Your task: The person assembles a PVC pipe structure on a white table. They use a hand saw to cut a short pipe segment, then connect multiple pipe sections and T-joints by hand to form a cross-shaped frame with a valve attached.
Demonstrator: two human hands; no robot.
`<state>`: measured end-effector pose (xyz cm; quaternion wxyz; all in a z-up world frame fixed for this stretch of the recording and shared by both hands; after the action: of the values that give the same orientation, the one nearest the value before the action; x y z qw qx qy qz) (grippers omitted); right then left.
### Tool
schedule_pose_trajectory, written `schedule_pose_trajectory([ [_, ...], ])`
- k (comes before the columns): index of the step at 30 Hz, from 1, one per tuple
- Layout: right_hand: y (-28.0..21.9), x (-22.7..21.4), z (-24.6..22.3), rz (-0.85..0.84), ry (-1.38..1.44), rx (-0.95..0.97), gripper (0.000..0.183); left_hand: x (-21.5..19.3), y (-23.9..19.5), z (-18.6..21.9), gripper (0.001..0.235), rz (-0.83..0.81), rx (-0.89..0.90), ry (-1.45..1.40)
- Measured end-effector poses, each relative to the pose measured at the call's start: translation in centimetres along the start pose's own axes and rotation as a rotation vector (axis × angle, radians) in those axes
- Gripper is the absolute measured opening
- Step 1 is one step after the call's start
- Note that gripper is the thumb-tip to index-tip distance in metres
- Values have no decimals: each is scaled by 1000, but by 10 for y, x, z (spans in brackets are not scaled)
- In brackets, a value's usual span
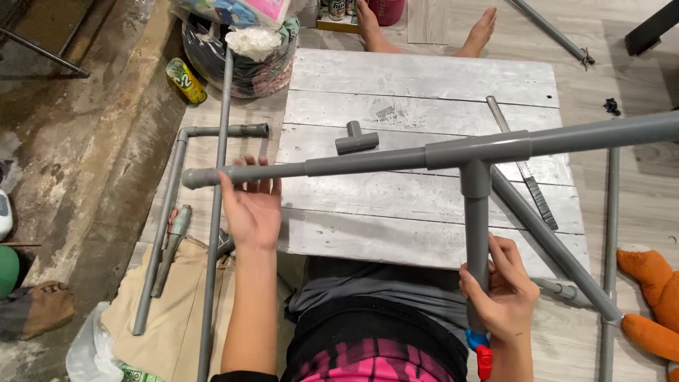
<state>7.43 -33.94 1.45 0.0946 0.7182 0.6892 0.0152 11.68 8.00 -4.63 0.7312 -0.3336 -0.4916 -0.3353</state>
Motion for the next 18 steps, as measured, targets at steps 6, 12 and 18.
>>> schedule_pose_trajectory([
  [6, -1, 18, 12, -34, 13, -62, 74, 34, -13, -17, 17, -157, 72, 213],
  [12, -3, 34, 8, -81, 75, 3, 70, 64, -40, -41, 21, -399, 36, 173],
  [18, -5, 30, 17, -134, 218, 19, 73, 63, -36, -58, 24, -404, -14, 133],
])
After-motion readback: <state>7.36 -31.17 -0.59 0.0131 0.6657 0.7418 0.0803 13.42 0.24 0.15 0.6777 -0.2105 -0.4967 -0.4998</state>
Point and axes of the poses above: each hand's wrist, its own y-axis towards the middle knuckle, its own x-axis out of the palm, z = x × y, the point moved 9 cm from there along y, towards the middle knuckle, and after that the axes turned 6 degrees about x, right-handed, at the moved point
